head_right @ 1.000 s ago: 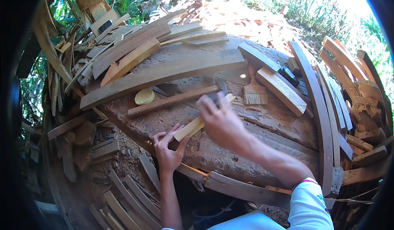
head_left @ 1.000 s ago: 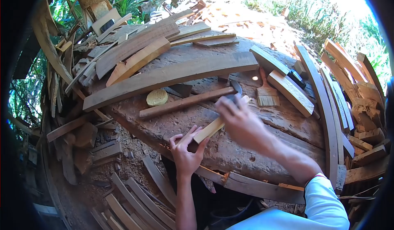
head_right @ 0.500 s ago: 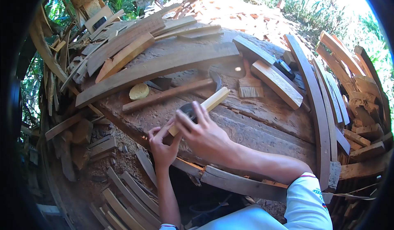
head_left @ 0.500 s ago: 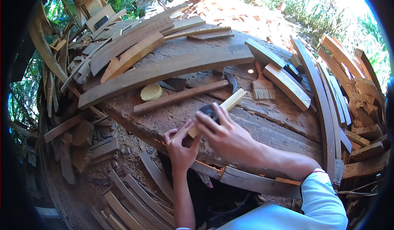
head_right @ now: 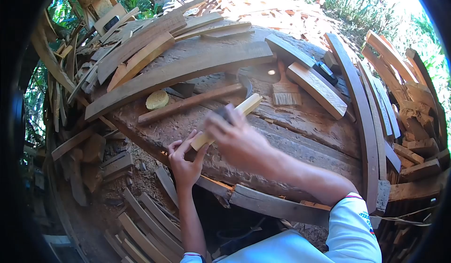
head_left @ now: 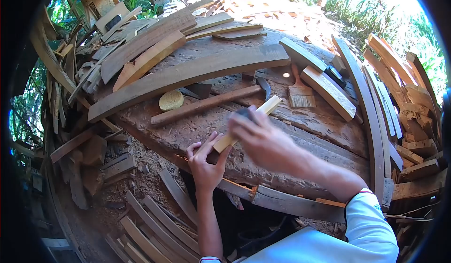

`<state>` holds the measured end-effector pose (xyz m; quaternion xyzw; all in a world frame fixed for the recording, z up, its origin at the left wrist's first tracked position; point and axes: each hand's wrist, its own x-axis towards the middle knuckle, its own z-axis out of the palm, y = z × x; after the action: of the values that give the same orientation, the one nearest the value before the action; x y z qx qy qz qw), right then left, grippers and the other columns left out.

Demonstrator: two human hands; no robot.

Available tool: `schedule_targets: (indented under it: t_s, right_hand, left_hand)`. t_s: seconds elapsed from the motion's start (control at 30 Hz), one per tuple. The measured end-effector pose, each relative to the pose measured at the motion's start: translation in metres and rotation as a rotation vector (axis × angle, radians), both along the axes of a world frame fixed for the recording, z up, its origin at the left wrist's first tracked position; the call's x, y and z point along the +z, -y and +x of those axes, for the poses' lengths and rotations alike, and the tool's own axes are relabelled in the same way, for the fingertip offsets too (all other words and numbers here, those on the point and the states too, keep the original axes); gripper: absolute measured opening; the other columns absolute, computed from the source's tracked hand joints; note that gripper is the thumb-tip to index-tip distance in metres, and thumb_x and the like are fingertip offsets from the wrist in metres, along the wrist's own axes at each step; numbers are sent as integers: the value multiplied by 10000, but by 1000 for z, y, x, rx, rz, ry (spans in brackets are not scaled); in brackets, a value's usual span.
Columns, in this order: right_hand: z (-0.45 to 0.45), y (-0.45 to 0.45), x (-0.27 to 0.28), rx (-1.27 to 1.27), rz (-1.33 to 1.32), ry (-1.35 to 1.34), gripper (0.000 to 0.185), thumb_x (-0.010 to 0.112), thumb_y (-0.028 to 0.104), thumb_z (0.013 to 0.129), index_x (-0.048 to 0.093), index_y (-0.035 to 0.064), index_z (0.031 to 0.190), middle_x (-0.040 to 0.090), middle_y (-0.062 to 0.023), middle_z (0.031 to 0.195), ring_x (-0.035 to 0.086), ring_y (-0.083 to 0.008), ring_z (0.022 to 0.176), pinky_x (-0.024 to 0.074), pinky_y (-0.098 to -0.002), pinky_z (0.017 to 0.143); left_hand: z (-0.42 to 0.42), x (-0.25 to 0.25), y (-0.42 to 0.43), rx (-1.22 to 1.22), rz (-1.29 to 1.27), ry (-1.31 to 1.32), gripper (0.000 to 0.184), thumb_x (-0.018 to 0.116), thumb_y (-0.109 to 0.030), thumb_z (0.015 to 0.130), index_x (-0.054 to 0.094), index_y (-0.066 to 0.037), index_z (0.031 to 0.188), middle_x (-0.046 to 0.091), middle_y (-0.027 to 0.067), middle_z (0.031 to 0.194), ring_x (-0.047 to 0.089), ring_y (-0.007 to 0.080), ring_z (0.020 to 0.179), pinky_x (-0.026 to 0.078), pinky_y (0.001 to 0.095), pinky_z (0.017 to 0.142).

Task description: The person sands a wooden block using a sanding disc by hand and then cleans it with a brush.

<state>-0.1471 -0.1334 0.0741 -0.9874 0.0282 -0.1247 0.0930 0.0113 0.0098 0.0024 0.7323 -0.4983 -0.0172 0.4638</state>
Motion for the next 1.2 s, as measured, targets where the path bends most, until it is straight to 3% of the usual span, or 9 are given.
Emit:
schedule_targets:
  t_s: [0.13, 0.17, 0.27, 0.43, 0.5, 0.57, 0.67, 1.03, 1.2]
  right_hand:
    - [-10, 63, -18, -535, -186, -129, 634, 627, 34, 924, 458, -96, 1521, 430, -289, 1569, 452, -638, 1389, 466, -663, 1147]
    - [-6, 48, -9, -603, -117, -135, 398, 614, 51, 933, 682, -107, 1291, 406, -269, 1619, 427, -464, 1485, 388, -675, 1200]
    - [2, -6, 15, -95, -425, -279, 464, 654, 71, 907, 662, -80, 1346, 468, -236, 1575, 416, -485, 1476, 386, -621, 1229]
    - [1, -5, 1, 98, 20, 11, 531, 699, 68, 866, 641, 6, 1390, 524, -166, 1515, 449, -502, 1411, 414, -641, 1204]
    - [1, 19, 7, 8, -184, -113, 250, 672, 98, 926, 758, -37, 1119, 557, -175, 1526, 397, -306, 1533, 269, -596, 1310]
    - [-3, 52, -5, -98, -295, -118, 181, 650, 85, 939, 769, -51, 951, 541, -178, 1545, 386, -309, 1542, 270, -601, 1310]
    - [-12, 81, -4, -297, 21, 8, 527, 611, 75, 1009, 501, 90, 1524, 528, -189, 1541, 462, -429, 1475, 338, -589, 1274]
    - [41, 104, 4, -96, 145, 233, 451, 638, 21, 985, 597, 86, 1429, 598, -158, 1481, 625, -372, 1316, 568, -437, 1077]
    - [72, 62, 4, 74, 238, 21, 470, 700, 166, 994, 614, 137, 1454, 571, -144, 1537, 563, -356, 1405, 485, -467, 1183]
  left_hand:
    - [-1, 4, 2, -18, 9, 16, 339, 804, -315, 939, 800, -49, 1150, 796, 106, 1207, 713, 206, 1215, 394, 408, 1050]
    - [-1, 5, 2, -14, 6, 16, 339, 804, -315, 939, 800, -49, 1150, 796, 106, 1207, 713, 206, 1215, 394, 408, 1050]
    - [0, -1, 0, -22, 15, 38, 351, 806, -312, 936, 797, -42, 1161, 794, 107, 1211, 715, 212, 1206, 401, 404, 1046]
    - [3, -6, -1, -6, -10, -2, 371, 808, -320, 931, 795, -42, 1176, 790, 110, 1221, 720, 216, 1188, 412, 397, 1049]
    - [2, -3, 1, -8, -15, -3, 372, 811, -320, 928, 796, -47, 1180, 789, 110, 1224, 724, 219, 1174, 412, 397, 1050]
    - [2, -5, 3, -30, -27, 7, 373, 820, -321, 918, 801, -59, 1183, 786, 115, 1229, 734, 224, 1138, 414, 389, 1048]
    - [1, -1, 0, -20, -25, 3, 372, 823, -323, 915, 804, -62, 1180, 785, 120, 1226, 735, 212, 1138, 414, 374, 1042]
    - [6, -5, -3, -92, -74, 10, 346, 827, -311, 912, 808, -75, 1165, 794, 116, 1198, 746, 203, 1084, 400, 363, 1030]
    - [5, -2, -3, -104, -62, -3, 324, 831, -300, 908, 810, -74, 1138, 800, 107, 1178, 751, 213, 1046, 417, 363, 1003]
